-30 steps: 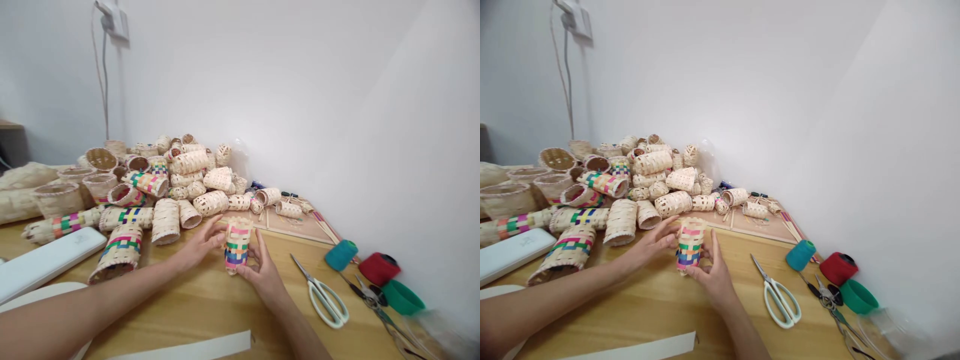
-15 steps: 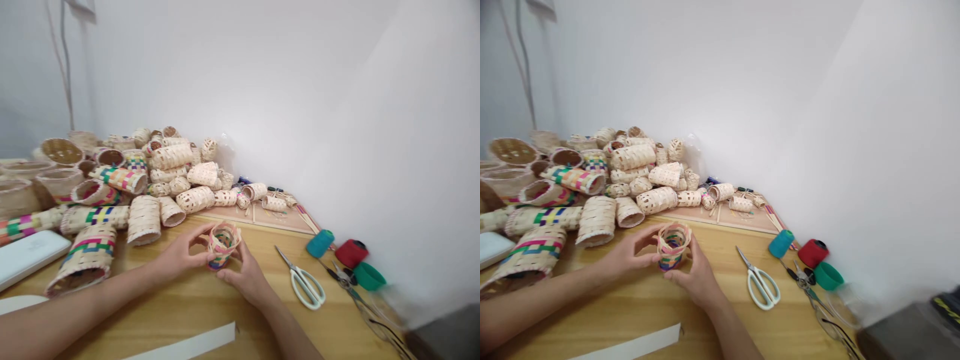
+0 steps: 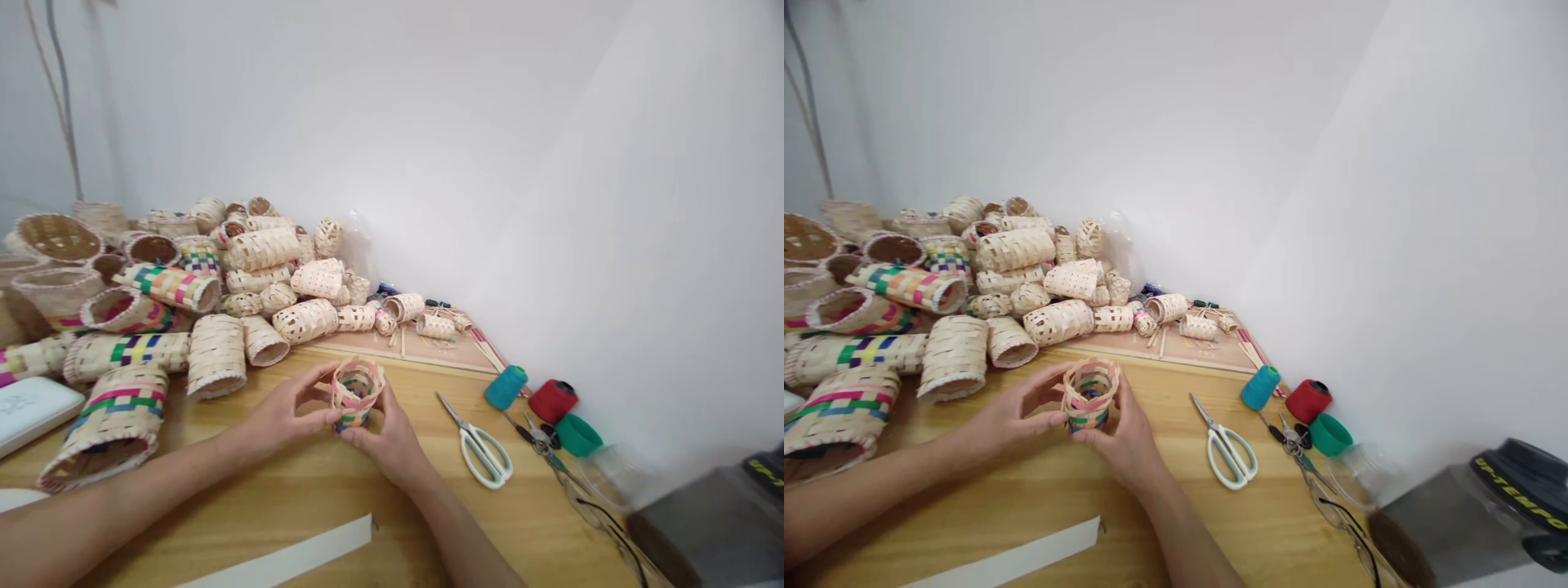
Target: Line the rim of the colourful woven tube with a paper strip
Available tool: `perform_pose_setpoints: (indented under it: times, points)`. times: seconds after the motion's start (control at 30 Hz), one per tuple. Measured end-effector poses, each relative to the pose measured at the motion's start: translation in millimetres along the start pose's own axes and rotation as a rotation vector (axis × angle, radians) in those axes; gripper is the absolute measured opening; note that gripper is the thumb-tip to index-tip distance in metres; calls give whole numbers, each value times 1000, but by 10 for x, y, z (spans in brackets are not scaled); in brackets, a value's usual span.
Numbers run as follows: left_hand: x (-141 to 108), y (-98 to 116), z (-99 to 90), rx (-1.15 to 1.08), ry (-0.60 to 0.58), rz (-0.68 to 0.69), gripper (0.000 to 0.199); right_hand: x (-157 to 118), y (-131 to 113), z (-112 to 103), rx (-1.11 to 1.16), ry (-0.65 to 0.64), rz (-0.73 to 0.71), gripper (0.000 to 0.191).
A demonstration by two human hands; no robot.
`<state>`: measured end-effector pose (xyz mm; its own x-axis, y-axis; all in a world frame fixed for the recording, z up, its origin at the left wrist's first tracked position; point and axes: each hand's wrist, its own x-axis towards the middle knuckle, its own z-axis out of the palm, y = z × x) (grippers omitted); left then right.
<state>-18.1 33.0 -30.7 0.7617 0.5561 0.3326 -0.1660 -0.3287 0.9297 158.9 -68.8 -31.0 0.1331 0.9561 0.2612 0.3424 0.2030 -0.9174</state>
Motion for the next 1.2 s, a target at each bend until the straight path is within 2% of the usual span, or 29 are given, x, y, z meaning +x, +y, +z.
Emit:
perform_pose_setpoints:
  times: [0.13,0.3,0.5,0.7,0.8,1.1,1.2]
  points:
    - [3,-35,-9,-36,49,17,75,18,27,-2,82,-10,6,88]
    - [-6,12,19,121,115,11,87,-12,-25,20,197,-167,-26,86]
    - [11,-6,61,217,21,-139,82,-7,56,-4,21,-176,-26,93]
    - [71,5,-9,304,257,-153,87,-23,109,-53,-256,-225,21,98]
    - [89,29,-47,377,326,-209,92,-37,106,-64,-358,-257,32,96]
    - [112,-65,-72,311,244,-231,98,-33,133,-74,-422,-284,16,93]
    - [111,-70,-69,265,229,-208,94,-39,123,-70,-430,-285,22,90]
